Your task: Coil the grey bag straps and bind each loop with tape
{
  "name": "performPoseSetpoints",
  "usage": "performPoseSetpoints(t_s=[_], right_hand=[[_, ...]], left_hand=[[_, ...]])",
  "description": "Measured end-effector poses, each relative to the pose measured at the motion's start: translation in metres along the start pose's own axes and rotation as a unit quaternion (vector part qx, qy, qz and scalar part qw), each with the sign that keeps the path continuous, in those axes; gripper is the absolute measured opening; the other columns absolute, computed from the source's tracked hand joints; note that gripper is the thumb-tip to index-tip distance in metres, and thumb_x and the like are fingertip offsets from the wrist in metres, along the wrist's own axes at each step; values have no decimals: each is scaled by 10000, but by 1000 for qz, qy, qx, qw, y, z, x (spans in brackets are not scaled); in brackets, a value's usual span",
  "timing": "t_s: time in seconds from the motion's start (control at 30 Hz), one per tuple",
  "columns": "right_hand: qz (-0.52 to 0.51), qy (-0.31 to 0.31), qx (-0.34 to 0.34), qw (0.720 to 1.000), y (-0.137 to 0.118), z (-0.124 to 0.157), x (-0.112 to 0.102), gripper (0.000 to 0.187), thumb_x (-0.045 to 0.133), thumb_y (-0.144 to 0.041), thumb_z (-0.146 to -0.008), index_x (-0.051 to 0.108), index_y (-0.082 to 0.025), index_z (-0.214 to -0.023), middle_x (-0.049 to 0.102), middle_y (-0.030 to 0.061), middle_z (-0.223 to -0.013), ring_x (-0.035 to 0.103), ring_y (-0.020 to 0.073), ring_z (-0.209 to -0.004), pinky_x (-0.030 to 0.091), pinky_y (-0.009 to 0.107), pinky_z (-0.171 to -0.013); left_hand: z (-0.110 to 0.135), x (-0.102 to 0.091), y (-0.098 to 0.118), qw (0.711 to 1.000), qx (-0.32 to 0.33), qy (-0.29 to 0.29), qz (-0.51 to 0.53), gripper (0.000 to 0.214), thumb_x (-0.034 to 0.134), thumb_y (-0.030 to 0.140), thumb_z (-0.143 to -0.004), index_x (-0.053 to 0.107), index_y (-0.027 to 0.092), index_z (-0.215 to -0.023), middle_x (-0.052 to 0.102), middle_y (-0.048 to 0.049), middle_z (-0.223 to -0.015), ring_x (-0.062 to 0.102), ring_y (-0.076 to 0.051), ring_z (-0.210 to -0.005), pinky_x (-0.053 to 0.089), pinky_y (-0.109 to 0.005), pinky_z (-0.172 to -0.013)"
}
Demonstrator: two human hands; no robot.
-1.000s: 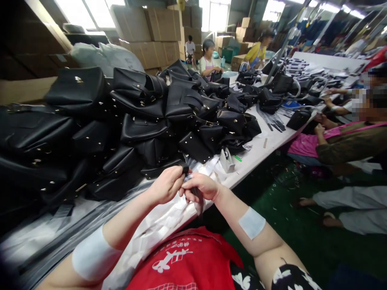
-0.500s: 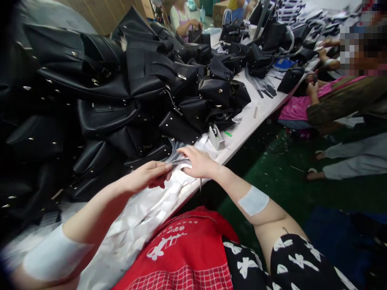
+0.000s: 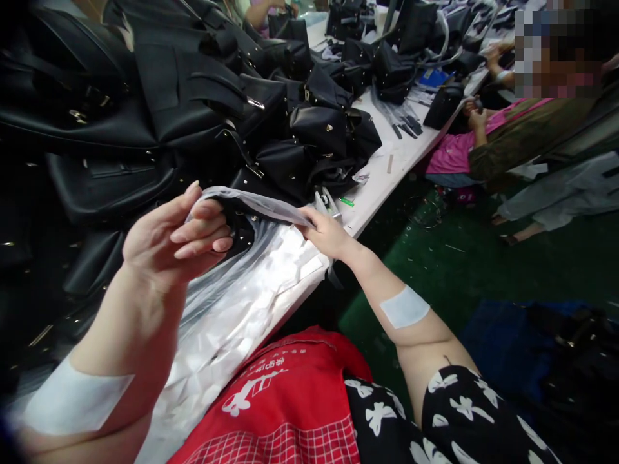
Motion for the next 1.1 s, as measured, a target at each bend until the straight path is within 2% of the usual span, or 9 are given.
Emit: performPoseSetpoints(t_s=[0.2, 0.37, 0.6, 0.67, 0.77, 0.83, 0.93, 1.0, 1.1], right_hand=[[-64, -113, 51, 990, -2, -1, -30, 408, 472, -497, -920, 637, -149, -1054, 457, -46, -584, 433, 84, -528, 366, 200, -529], [-121, -258, 104, 953, -15, 10, -40, 490, 408, -541, -938, 622, -105, -1003, 351, -82, -485, 286, 59, -420, 252, 192, -426], [-80, -315, 101, 940, -42, 18, -74, 496, 400, -513, -954, 643, -82, -981, 366, -78, -471, 285, 50, -421, 241, 193, -444], [-84, -318, 104, 939, -50, 21, -69, 503, 396, -519, -952, 648, -84, -978, 372, -77, -469, 290, 48, -417, 237, 193, -444], [-129, -336, 97, 928, -70, 30, -34, 489, 397, -518, -948, 641, -94, -955, 377, -81, -464, 295, 49, -413, 229, 192, -436], [-172, -343, 79, 920, -87, 39, -1, 485, 397, -511, -948, 637, -91, -926, 385, -80, -459, 302, 50, -414, 236, 188, -431], [-227, -314, 47, 921, -99, 48, 36, 502, 408, -503, -943, 651, -75, -845, 382, -75, -440, 302, 45, -404, 235, 186, -422], [-256, -295, 52, 919, -91, 48, 45, 500, 426, -497, -932, 650, -76, -784, 379, -73, -424, 290, 42, -383, 222, 187, -406], [-234, -258, 93, 933, -64, 40, 40, 442, 462, -474, -901, 608, -107, -702, 449, -46, -449, 356, 60, -388, 281, 193, -408]], left_hand=[[-3, 21, 6, 997, 28, -20, 70, 481, 243, 324, -1010, 555, 154, -686, 284, 96, -381, 282, -27, -274, 525, -197, -500], [-1, 26, 7, 987, 65, 0, 146, 428, 244, 298, -1008, 590, 136, -814, 340, 98, -397, 311, -29, -277, 556, -205, -535], [9, 19, 7, 981, 129, 36, 143, 397, 228, 288, -1014, 582, 110, -1017, 455, 79, -499, 492, -30, -395, 582, -275, -717], [8, 17, 10, 978, 175, 51, 99, 413, 205, 277, -1016, 579, 106, -1049, 529, 51, -585, 581, -46, -514, 565, -316, -796], [3, 18, 8, 961, 267, 77, 10, 365, 301, 339, -999, 578, 110, -1060, 634, -5, -742, 653, -98, -692, 537, -338, -857], [3, 19, -2, 933, 337, 92, -82, 385, 368, 430, -967, 571, 118, -1066, 673, -44, -826, 665, -138, -768, 529, -335, -851], [9, 17, -29, 856, 403, 90, -310, 419, 380, 471, -945, 537, 135, -1139, 688, -87, -944, 650, -182, -881, 494, -338, -861], [15, 10, -48, 781, 380, 55, -492, 400, 352, 424, -953, 542, 127, -1143, 676, -107, -967, 630, -197, -890, 473, -338, -847], [26, -9, -69, 677, 275, 35, -682, 434, 268, 383, -962, 614, 125, -916, 662, -104, -799, 614, -206, -735, 460, -324, -727]])
Point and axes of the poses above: each hand's wrist, its own z-axis away from the middle knuckle, its own x-axis out of the palm, y = z × x, the point moved 3 cm from there along -z, towards the middle knuckle
